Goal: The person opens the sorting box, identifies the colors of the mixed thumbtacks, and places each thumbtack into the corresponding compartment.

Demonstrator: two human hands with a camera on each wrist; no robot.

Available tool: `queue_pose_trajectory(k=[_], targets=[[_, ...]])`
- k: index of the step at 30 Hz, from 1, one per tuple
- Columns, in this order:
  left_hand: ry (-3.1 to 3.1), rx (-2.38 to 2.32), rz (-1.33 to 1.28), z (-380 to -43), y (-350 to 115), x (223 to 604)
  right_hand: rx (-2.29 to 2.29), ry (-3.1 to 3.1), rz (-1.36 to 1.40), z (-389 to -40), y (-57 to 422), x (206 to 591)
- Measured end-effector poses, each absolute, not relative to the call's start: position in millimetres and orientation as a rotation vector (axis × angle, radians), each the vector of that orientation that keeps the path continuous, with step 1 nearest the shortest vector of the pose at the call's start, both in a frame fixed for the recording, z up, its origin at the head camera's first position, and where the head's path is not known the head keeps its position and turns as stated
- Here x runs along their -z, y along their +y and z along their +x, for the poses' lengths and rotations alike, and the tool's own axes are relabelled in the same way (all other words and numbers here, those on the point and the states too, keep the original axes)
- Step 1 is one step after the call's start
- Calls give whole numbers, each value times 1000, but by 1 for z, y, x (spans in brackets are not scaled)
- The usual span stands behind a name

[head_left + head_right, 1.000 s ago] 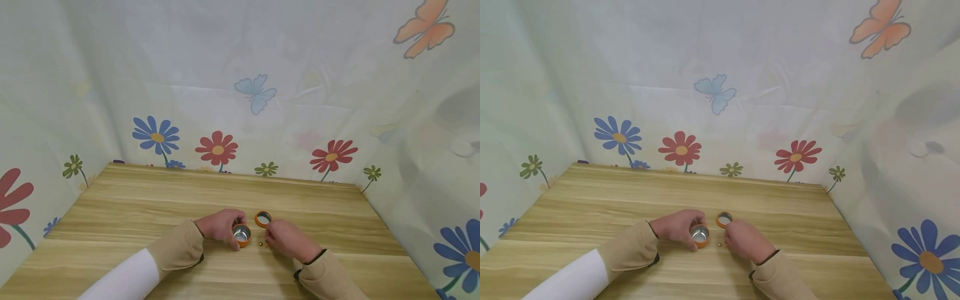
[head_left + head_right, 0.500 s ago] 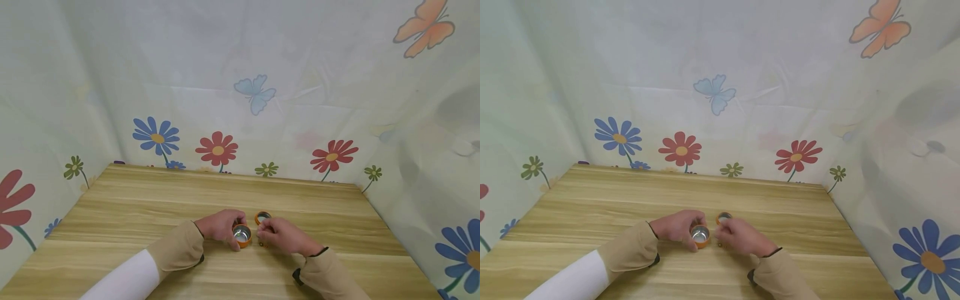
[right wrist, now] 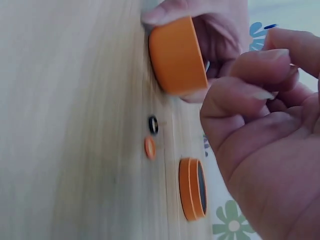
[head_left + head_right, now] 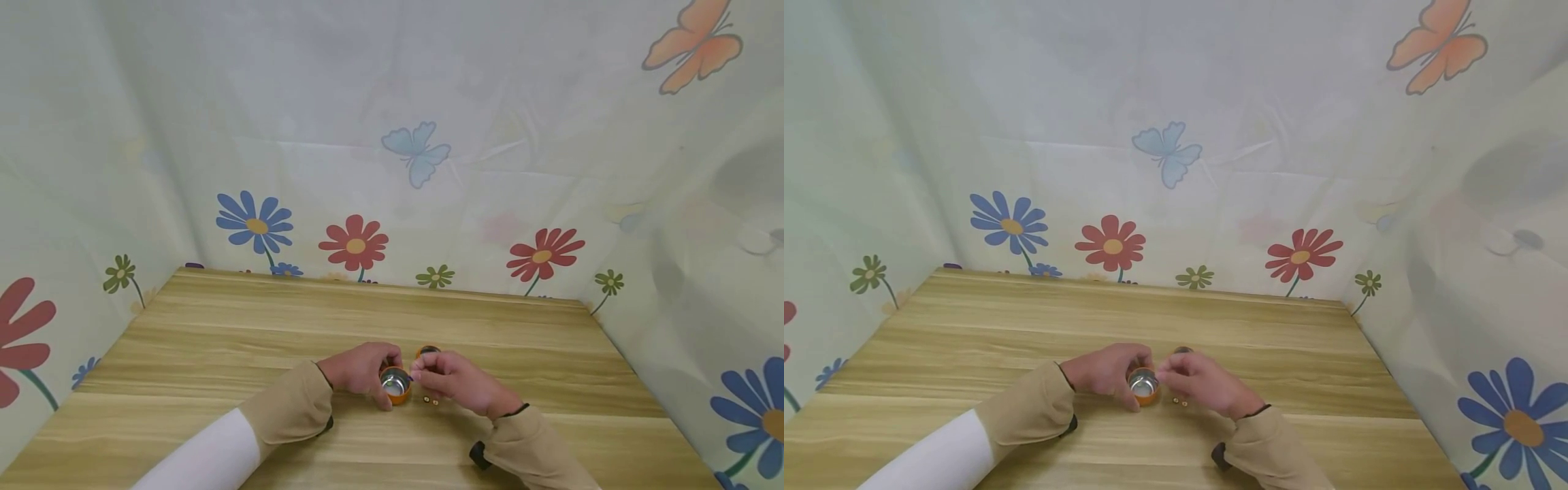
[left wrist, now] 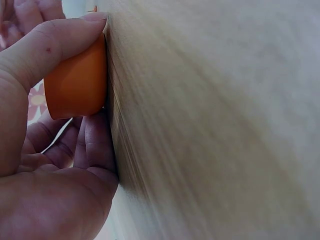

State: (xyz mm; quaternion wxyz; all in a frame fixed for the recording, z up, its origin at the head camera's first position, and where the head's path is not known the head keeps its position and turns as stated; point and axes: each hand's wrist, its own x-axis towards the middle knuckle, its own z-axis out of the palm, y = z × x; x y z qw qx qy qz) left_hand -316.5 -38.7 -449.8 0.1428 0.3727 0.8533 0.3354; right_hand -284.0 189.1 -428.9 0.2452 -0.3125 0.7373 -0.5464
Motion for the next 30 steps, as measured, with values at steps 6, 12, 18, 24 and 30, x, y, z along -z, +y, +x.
queue_pose_trajectory(k=[6, 12, 18, 24, 30], targets=[[2464, -969, 1092, -318, -38, 452, 1623, 1847, -800, -283, 183, 426], [2462, -982, 1098, -319, -38, 454, 1806, 1566, -819, -283, 182, 424], [2456, -985, 1076, -318, -38, 453, 1904, 1340, -878, -283, 182, 422], [2446, -990, 1064, -320, -38, 454, 1946, 1200, -898, -279, 177, 416], [2446, -985, 1071, -321, -38, 456, 1972, 1116, -937, -276, 172, 409]])
